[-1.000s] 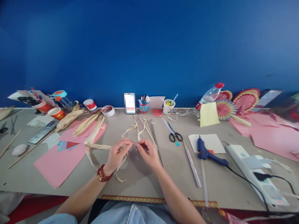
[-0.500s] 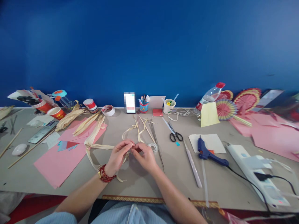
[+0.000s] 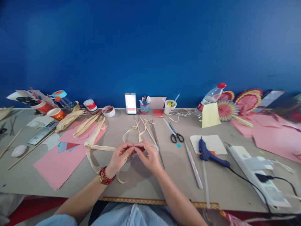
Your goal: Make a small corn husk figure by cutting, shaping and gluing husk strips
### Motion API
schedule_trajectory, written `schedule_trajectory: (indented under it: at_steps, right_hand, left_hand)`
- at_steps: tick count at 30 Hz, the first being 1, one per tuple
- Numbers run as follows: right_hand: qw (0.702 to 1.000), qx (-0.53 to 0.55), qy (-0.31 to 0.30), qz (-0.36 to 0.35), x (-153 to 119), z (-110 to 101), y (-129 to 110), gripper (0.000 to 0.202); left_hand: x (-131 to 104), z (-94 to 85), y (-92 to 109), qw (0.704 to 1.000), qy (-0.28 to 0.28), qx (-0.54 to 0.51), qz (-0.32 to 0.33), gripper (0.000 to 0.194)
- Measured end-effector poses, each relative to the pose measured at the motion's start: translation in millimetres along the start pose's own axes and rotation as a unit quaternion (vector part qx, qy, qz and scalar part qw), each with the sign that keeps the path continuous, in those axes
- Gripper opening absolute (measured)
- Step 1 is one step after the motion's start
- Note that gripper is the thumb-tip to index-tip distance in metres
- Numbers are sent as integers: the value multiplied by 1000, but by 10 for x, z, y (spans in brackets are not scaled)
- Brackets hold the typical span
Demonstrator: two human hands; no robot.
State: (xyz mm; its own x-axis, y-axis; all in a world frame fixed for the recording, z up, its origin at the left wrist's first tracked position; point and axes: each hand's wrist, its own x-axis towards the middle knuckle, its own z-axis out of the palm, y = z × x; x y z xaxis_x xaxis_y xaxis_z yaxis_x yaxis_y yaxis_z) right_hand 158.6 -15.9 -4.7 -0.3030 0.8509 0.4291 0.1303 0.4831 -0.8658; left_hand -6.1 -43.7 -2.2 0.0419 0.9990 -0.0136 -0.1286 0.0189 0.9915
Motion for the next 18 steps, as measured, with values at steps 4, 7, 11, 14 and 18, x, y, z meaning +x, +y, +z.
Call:
schedule_trajectory:
  at_steps: [4, 7, 11, 14, 18]
  right_hand:
    - [1000, 6, 7, 26, -13, -1, 24, 11]
    - [999, 9, 14, 47, -18, 7, 37, 11]
    - [999, -15, 12, 39, -14, 17, 44, 13]
    - [999, -41, 12, 14, -16, 24, 36, 12]
    - [999, -43, 8, 9, -36, 39, 3, 10]
  left_hand:
    - [-2, 5, -13, 1000, -2, -25, -5, 18]
    - [5, 9, -37, 998, 4, -62, -19, 19]
    - [13, 21, -40, 993, 10, -110, -46, 21]
    - [16, 32, -33, 990, 18, -130, -59, 22]
    - [10, 34, -35, 994, 23, -96, -42, 22]
